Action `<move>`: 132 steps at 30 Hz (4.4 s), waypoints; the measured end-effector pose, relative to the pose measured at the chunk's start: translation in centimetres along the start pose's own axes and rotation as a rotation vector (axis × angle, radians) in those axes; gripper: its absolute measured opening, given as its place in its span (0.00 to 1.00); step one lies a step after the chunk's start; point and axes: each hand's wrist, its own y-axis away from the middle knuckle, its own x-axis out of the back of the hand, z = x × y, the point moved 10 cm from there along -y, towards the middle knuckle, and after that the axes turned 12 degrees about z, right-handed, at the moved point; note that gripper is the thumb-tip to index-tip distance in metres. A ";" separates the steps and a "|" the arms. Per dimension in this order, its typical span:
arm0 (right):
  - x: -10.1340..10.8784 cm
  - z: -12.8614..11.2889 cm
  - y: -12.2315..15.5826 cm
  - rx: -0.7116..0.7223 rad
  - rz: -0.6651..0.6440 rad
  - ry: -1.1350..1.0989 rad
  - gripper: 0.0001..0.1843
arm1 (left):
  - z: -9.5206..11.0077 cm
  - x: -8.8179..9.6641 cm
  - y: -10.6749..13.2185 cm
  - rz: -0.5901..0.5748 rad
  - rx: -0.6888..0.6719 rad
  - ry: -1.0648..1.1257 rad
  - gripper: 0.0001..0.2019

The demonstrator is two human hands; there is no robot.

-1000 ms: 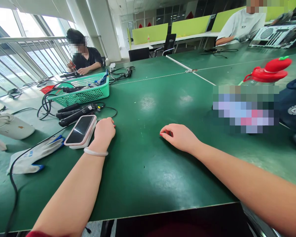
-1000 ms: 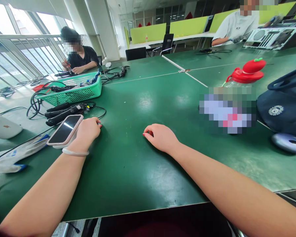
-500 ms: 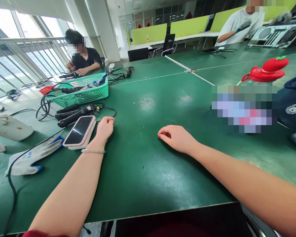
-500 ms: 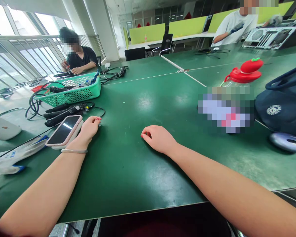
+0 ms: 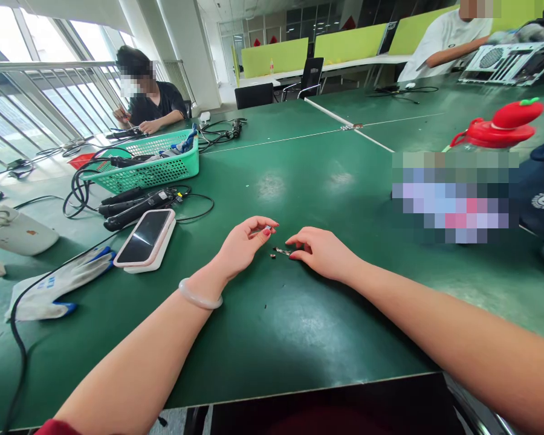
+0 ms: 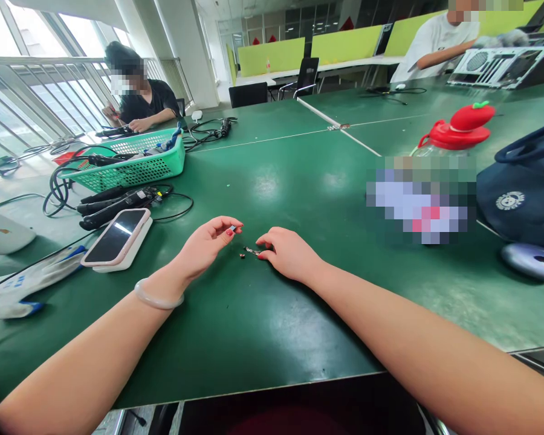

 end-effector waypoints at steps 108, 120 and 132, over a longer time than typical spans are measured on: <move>1.2 -1.3 0.0 0.107 0.047 0.024 0.09 | -0.9 -0.8 0.4 -0.030 -0.108 -0.446 0.12; 2.0 -4.1 0.7 0.232 0.174 0.009 0.07 | -0.5 -1.6 0.9 -0.060 -0.063 -0.348 0.13; 1.9 -3.8 1.0 0.250 0.186 0.050 0.10 | -1.4 0.1 -0.1 0.043 -0.060 -0.343 0.13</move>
